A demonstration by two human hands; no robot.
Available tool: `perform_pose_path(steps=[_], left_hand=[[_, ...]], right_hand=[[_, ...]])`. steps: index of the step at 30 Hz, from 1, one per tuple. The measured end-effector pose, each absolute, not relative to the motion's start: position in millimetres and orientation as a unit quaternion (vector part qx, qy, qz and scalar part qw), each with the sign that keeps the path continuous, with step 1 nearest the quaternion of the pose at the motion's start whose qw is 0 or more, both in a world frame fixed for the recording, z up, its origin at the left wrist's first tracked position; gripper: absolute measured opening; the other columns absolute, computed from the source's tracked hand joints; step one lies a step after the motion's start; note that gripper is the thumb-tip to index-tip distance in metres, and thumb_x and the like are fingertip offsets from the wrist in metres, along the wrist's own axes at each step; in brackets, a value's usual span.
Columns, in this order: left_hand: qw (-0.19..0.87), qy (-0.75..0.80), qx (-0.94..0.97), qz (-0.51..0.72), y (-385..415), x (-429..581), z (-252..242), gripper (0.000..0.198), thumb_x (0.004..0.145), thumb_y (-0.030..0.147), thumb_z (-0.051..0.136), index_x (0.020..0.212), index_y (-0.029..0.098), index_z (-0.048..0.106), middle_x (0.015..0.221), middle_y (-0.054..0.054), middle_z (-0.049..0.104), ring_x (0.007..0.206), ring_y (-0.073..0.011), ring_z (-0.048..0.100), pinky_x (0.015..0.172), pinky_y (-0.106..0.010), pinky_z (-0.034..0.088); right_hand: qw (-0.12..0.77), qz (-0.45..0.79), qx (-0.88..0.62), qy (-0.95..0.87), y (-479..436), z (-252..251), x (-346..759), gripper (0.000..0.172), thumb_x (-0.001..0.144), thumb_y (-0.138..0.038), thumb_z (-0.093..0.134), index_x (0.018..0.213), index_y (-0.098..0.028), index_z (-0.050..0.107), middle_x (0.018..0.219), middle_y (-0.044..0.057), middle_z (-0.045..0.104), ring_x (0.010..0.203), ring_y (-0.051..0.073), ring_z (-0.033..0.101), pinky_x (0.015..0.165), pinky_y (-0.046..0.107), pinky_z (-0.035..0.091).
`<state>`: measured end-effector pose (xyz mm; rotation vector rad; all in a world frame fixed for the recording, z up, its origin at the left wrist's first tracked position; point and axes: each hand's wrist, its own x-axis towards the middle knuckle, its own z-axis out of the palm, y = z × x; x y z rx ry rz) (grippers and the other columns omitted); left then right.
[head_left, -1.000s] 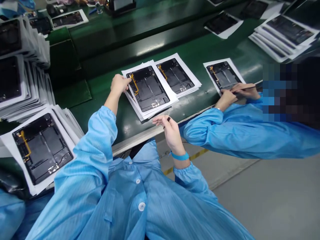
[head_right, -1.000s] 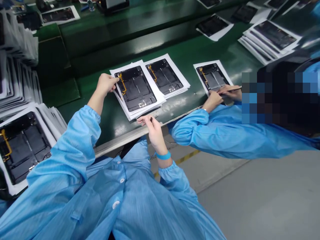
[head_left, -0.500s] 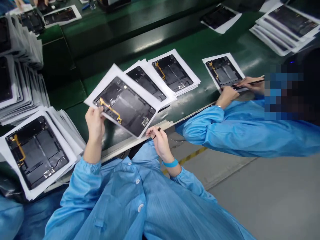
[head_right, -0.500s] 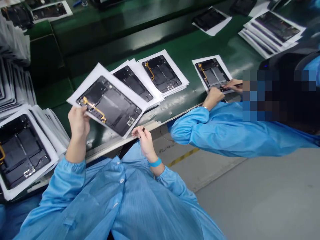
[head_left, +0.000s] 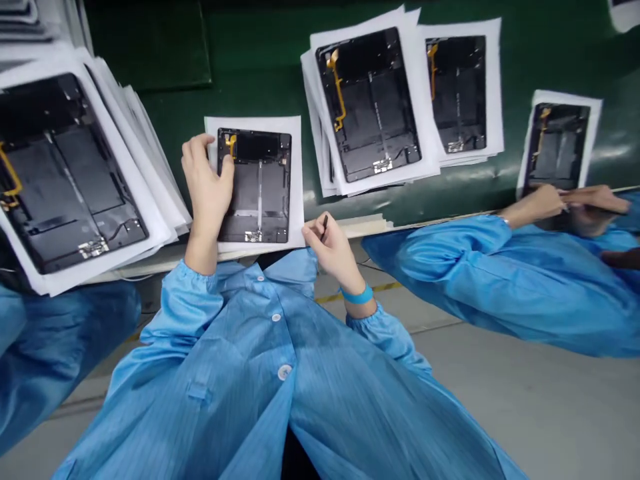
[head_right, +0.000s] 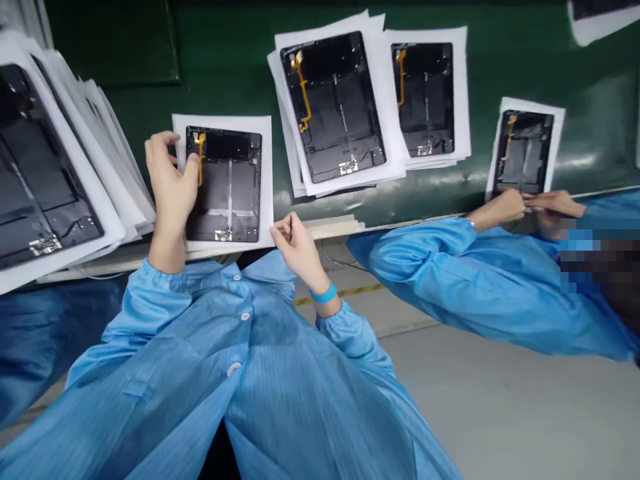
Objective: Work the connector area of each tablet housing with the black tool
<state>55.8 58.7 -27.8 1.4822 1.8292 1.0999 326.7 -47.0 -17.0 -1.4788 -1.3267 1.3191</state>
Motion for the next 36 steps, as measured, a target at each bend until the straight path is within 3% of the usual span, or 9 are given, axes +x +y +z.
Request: perform_pose_path(steps=[2,5,8,11,15,17,20,29,36], left_hand=[[0.203,0.658,0.629,0.361,31,55,-25,0.051,0.102,0.025,0.069,0.151,0.022,0.059,0.165,-0.016,0.055,0.159,-0.0340,0.049,0.138,-0.047,0.036],[0.168,0.591,0.735,0.288,-17,48,-21,0.054,0.108,0.040,0.067,0.159,0.024,0.061,0.170,-0.018,0.057,0.158,-0.0386,0.051,0.135,-0.053,0.037],[0.177,0.537,0.793,0.228,-49,35,-23,0.059,0.108,0.055,0.071,0.160,0.028,0.063,0.171,-0.018,0.057,0.154,-0.0413,0.054,0.132,-0.056,0.038],[0.200,0.548,0.786,0.206,-57,30,-31,0.059,0.108,0.056,0.071,0.160,0.031,0.063,0.174,-0.016,0.055,0.158,-0.0414,0.051,0.134,-0.056,0.036],[0.196,0.577,0.765,0.207,-55,46,-42,0.053,0.107,0.057,0.073,0.153,0.031,0.069,0.175,-0.015,0.055,0.160,-0.0425,0.049,0.133,-0.056,0.035],[0.180,0.584,0.765,0.203,-57,54,-44,0.050,0.107,0.058,0.074,0.149,0.032,0.071,0.175,-0.014,0.056,0.159,-0.0424,0.050,0.132,-0.057,0.034],[0.166,0.572,0.776,0.206,-61,57,-45,0.043,0.109,0.057,0.071,0.143,0.031,0.075,0.173,-0.012,0.060,0.155,-0.0413,0.053,0.129,-0.057,0.035],[0.224,0.514,0.802,0.207,-58,39,-48,0.030,0.118,0.045,0.058,0.131,0.032,0.083,0.149,-0.009,0.078,0.146,-0.0370,0.061,0.123,-0.059,0.036],[0.078,0.444,0.863,0.227,-51,40,-51,0.023,0.118,0.034,0.064,0.134,0.033,0.080,0.143,-0.008,0.080,0.130,-0.0325,0.068,0.109,-0.053,0.042]], right_hand=[[0.331,0.417,-0.593,-0.604,-42,-14,331,0.035,0.106,-0.045,0.068,0.090,-0.030,0.041,0.094,0.002,0.068,0.085,0.022,0.060,0.085,0.039,0.050],[0.313,0.282,-0.574,-0.702,-34,-19,340,0.029,0.110,-0.046,0.065,0.095,-0.029,0.047,0.133,0.015,0.076,0.119,0.032,0.067,0.103,0.052,0.054],[0.273,0.255,-0.515,-0.772,-28,-34,345,0.028,0.113,-0.048,0.062,0.096,-0.028,0.049,0.161,0.016,0.069,0.153,0.038,0.059,0.123,0.065,0.046],[0.242,0.254,-0.495,-0.795,-25,-46,348,0.023,0.114,-0.047,0.059,0.102,-0.027,0.056,0.164,0.013,0.069,0.163,0.038,0.053,0.135,0.070,0.036],[0.293,0.252,-0.515,-0.765,-24,-35,342,0.039,0.120,-0.057,0.043,0.100,-0.028,0.060,0.146,0.008,0.077,0.151,0.033,0.064,0.137,0.067,0.033],[0.346,0.248,-0.533,-0.731,-24,-22,332,0.052,0.122,-0.061,0.031,0.096,-0.028,0.061,0.123,0.006,0.079,0.130,0.029,0.072,0.130,0.062,0.042],[0.383,0.258,-0.544,-0.701,-20,-8,311,0.064,0.123,-0.066,0.024,0.091,-0.027,0.064,0.094,0.002,0.069,0.099,0.024,0.070,0.112,0.052,0.052],[0.301,0.341,-0.506,-0.732,1,-31,292,0.070,0.118,-0.078,0.028,0.096,-0.026,0.068,0.086,0.000,0.066,0.092,0.021,0.066,0.116,0.054,0.048],[0.328,0.312,-0.504,-0.735,-8,-32,299,0.059,0.123,-0.066,0.031,0.095,-0.027,0.065,0.078,-0.001,0.062,0.086,0.022,0.064,0.111,0.052,0.050]])
